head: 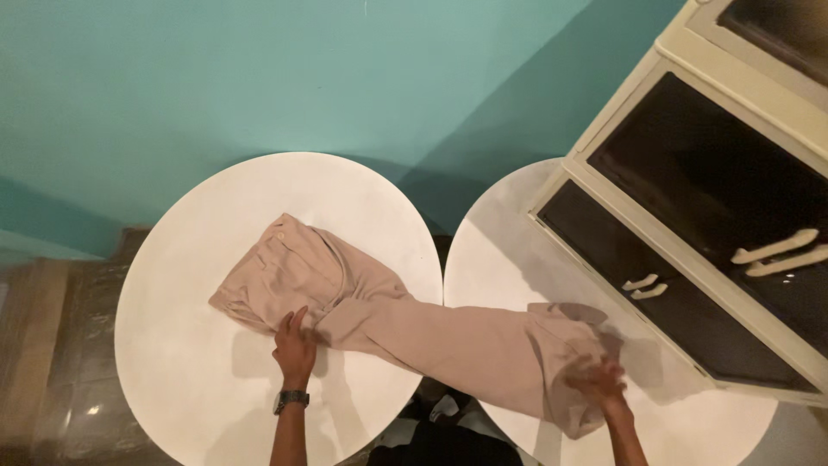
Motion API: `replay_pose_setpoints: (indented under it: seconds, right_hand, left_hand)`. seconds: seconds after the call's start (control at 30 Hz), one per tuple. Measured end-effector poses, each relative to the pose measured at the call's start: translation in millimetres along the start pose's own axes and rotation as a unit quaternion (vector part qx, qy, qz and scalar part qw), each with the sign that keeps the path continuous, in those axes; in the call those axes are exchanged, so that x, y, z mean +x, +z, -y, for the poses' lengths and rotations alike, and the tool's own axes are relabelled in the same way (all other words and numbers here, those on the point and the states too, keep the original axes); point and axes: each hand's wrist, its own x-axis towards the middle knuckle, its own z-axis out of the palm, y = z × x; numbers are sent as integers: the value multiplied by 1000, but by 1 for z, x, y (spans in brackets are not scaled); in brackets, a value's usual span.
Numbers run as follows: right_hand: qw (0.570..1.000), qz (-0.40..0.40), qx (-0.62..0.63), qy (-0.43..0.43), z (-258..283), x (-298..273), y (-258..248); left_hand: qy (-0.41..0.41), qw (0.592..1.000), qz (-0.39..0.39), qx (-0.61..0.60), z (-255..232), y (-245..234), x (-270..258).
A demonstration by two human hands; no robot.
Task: The person folds two shirts and one pair of pants by hand on a table and places each item into a cabinet drawer.
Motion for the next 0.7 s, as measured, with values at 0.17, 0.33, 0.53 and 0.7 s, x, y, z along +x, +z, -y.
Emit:
replay_pose_setpoints:
  seconds: [0.17, 0.33, 0.53, 0.7]
  right_hand:
    - [991, 26, 44, 124, -24, -18, 20]
    - [985, -70, 44, 150, -53, -20, 9]
    - [952, -263, -5, 158, -68, -35, -22]
    - [951, -141, 178, 210, -42, -49, -39]
  left_hand:
    - [-21, 981, 126, 146, 19, -6, -9]
    - [-131, 943, 180, 249, 28, -26, -19]
    - [-88, 978, 57, 181, 51, -45, 18]
    - [9, 994, -21, 107, 80, -66, 65]
